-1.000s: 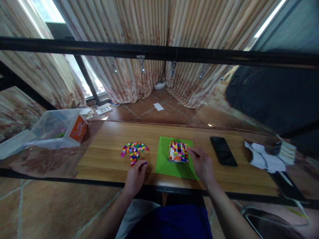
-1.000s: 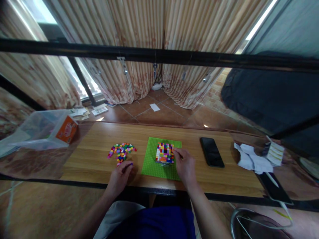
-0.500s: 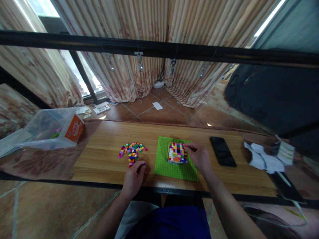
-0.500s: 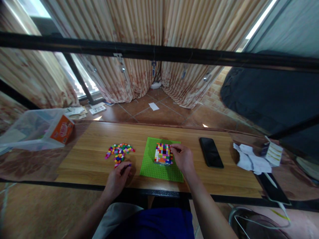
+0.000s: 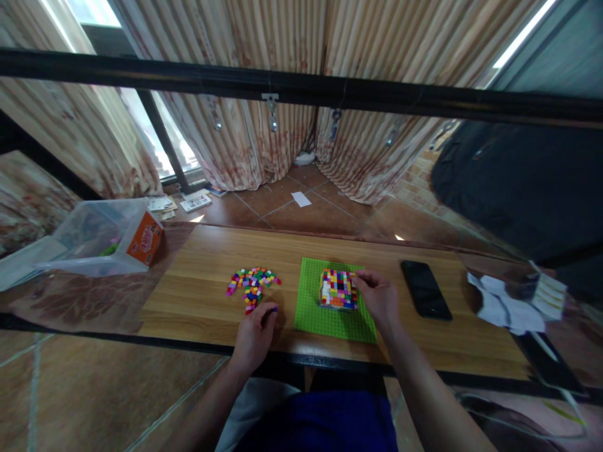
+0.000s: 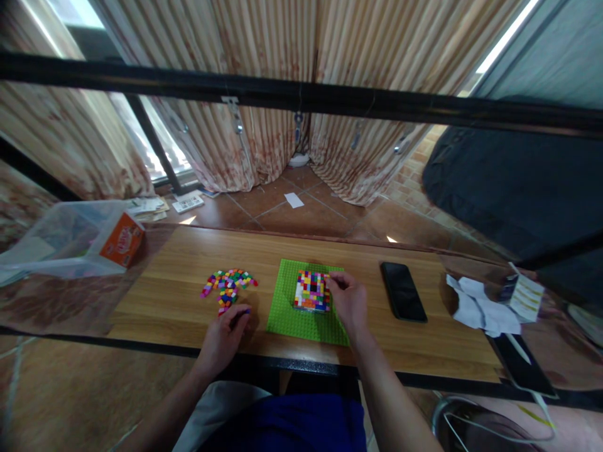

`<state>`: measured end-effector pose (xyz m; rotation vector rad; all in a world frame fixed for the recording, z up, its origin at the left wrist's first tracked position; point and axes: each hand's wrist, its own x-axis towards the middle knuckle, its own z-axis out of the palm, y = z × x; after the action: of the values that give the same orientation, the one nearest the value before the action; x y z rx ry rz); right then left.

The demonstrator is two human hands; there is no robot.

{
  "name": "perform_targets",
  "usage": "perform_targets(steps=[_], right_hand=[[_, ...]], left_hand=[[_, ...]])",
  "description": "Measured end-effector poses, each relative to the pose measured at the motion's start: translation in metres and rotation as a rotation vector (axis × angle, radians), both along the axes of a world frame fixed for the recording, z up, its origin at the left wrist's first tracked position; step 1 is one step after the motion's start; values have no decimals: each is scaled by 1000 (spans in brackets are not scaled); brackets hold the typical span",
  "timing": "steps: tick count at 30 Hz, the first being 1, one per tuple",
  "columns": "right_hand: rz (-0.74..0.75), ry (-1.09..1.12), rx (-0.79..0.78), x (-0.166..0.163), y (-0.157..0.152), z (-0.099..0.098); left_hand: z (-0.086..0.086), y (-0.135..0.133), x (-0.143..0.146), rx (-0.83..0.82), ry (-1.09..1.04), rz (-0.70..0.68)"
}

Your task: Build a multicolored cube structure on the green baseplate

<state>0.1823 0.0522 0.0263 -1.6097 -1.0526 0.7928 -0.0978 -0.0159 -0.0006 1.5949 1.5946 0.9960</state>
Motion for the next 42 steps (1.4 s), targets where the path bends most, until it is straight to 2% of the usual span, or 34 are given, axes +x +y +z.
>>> perform_targets(steps=[4,15,24,28,30,35,38,42], right_hand=[[4,154,-42,2,5,-1],[39,316,-123,6,9,0],[9,279,-92,2,7,5],[-77,114,53,-13,-15,8],[-11,5,135,-28,-32,11],[422,-233,207,-83,-66,12],[519,-310,192,-111,-71,4],[556,-355,158,-134,-66,-13]], left_hand=[[-2,0,0,-7,-4,0],[-1,-1,1,-7,3,-3],[-1,0,0,-5,-10,-15],[-3,0,-1,-7,-51,-35],[-4,0,0,-14,-83,-45],[-3,-3,2,-48,-160,-71],[-4,-3,1,-35,-181,-67],[-3,-3,-1,-1,-178,-113]])
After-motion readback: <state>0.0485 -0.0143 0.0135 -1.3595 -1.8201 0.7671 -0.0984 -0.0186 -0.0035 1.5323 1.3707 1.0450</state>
